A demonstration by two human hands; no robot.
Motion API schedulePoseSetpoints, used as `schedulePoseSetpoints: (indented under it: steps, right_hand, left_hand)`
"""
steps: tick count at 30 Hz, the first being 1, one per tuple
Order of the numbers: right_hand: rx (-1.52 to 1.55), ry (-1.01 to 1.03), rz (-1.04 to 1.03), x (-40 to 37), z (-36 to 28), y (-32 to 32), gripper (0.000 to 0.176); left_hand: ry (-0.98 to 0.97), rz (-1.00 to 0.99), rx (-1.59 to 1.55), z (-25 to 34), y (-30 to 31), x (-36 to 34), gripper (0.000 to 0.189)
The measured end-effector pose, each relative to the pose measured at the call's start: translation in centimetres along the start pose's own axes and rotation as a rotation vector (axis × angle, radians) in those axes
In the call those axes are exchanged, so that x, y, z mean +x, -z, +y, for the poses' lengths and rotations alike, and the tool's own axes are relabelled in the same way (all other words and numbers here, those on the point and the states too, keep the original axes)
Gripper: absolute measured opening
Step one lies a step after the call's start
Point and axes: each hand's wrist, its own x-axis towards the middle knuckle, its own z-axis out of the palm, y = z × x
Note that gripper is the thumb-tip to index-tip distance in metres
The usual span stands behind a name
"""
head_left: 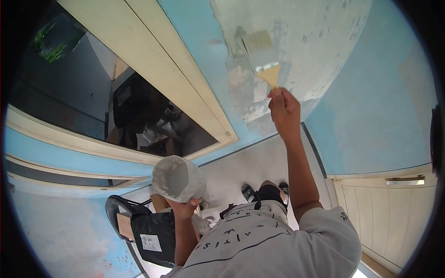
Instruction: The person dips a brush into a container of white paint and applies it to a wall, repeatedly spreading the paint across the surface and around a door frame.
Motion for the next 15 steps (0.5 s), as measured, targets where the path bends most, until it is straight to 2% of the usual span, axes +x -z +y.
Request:
schedulePoseSetpoints:
  steps: [3, 4, 5, 7, 8, 9, 10, 11, 13, 15]
  right_hand:
    - [-0.127, 0.057, -0.058, 2.2, 6.0, -0.1, 0.035]
    - [-0.281, 0.139, -0.015, 2.7, 13.3, 0.1, 0.037]
    - [-0.491, 0.109, 0.032, 1.4, 17.5, 0.3, 0.038]
    - [-0.658, -0.009, -0.004, -1.1, 27.9, 2.3, 0.041]
    - [-0.767, -0.208, -0.100, -2.3, 33.3, 4.1, 0.045]
    - [-0.803, -0.317, -0.112, -4.3, 39.8, 5.9, 0.048]
    - [-0.837, -0.425, -0.120, -5.5, 43.6, 7.0, 0.052]
    - [-0.832, -0.424, -0.129, -4.8, 43.2, 6.8, 0.052]
    - [-0.801, -0.248, -0.179, -2.7, 39.5, 5.3, 0.049]
    - [-0.407, -0.382, -0.095, 0.3, 28.9, 2.7, 0.044]
  left_hand:
    - [-0.103, -0.004, 0.043, -0.6, -0.6, 0.1, 0.128]
    - [-0.104, -0.002, 0.044, -0.9, -0.5, -0.1, 0.128]
    - [-0.126, 0.000, 0.097, -1.3, -0.3, -0.5, 0.127]
    - [-0.144, 0.022, 0.150, -1.4, -1.4, -1.0, 0.125]
    - [-0.118, 0.053, 0.128, -0.7, -2.0, -1.4, 0.126]
    - [-0.092, 0.082, 0.110, 0.0, -2.5, -1.9, 0.126]
    - [-0.086, 0.091, 0.120, 0.6, -3.2, -2.4, 0.126]
    - [-0.118, 0.104, 0.123, 1.1, -4.2, -2.4, 0.126]
    - [-0.149, 0.125, 0.131, 1.4, -5.4, -2.6, 0.126]
    - [-0.019, 0.199, 0.179, 1.3, -6.0, -4.6, 0.126]
